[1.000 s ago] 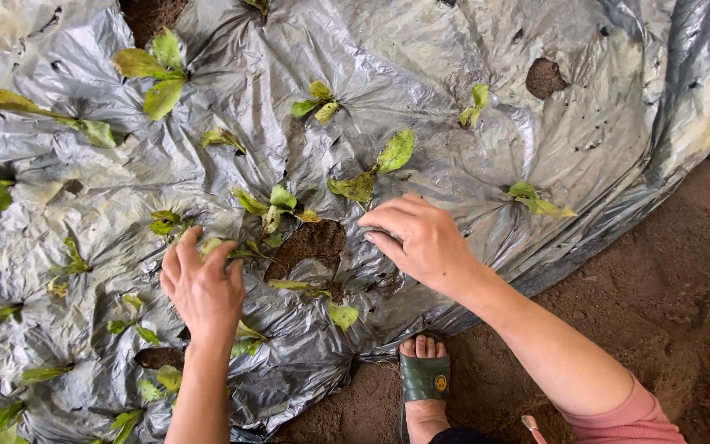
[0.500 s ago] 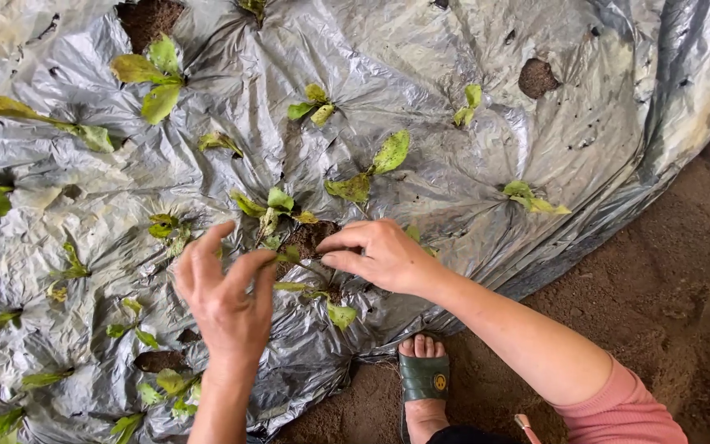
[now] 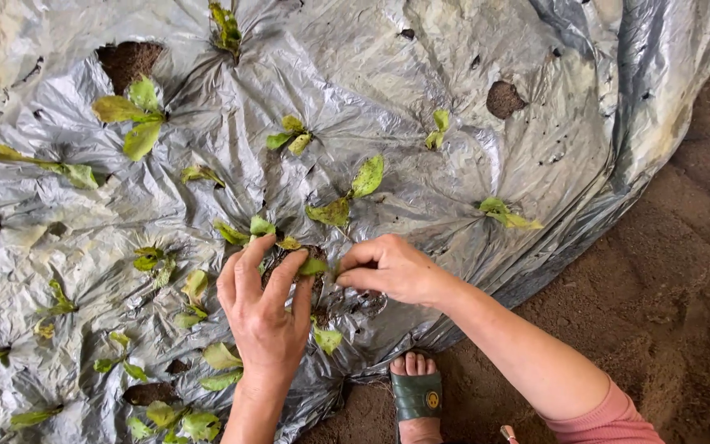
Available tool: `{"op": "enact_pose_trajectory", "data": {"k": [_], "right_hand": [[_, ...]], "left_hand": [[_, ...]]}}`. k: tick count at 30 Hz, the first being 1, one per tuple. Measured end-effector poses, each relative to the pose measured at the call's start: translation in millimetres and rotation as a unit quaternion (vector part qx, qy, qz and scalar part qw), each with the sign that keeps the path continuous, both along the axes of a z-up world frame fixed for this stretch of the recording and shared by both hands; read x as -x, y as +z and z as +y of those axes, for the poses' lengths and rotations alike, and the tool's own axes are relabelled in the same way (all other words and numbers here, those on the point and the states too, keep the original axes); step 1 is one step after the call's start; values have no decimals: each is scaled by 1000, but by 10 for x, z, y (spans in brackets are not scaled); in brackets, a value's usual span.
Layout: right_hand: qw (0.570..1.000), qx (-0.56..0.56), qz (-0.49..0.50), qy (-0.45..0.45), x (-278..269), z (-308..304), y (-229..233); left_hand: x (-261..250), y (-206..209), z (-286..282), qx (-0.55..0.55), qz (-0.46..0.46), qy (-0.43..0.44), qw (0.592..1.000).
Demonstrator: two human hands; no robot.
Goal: The person plants small green seedlings into pre-cut holes in a black plastic sheet laid over soil. They pick up seedlings, place them into the holes, and press the surrounding plastic and soil around the base of each plant.
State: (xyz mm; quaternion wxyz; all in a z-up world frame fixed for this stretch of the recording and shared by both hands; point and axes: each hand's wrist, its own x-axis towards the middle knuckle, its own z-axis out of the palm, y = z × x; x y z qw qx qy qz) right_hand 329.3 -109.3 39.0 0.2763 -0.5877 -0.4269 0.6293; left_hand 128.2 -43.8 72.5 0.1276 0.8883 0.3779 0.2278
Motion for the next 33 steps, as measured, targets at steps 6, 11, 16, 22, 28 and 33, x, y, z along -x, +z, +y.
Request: {"op": "enact_pose_trajectory", "data": {"k": [6,11,16,22,28,33], "right_hand": [[955,188,-76,-217,-556,267,736],[830,-61,201,-517,-1200,774,660],[818,1,210,-536,-1578,1503,-42],[807,45,203,-553,-1755,1743,-864],[809,50,187,-554,-1770,1702,-909],[805,36,206,-556,-1776,1698,-918]], "left_hand": [[-217,-122,90,46,17,-31,998],[-953,-134,339,137,-8,-145,980],[-1720,-610,763,162,63,-165,971],[-2108,-1186,1212,212,110,-103,966],[-2266,-1353,1378,220,152,-94,959],[-2450,-1287,1434,223,257,-84,936]]}}
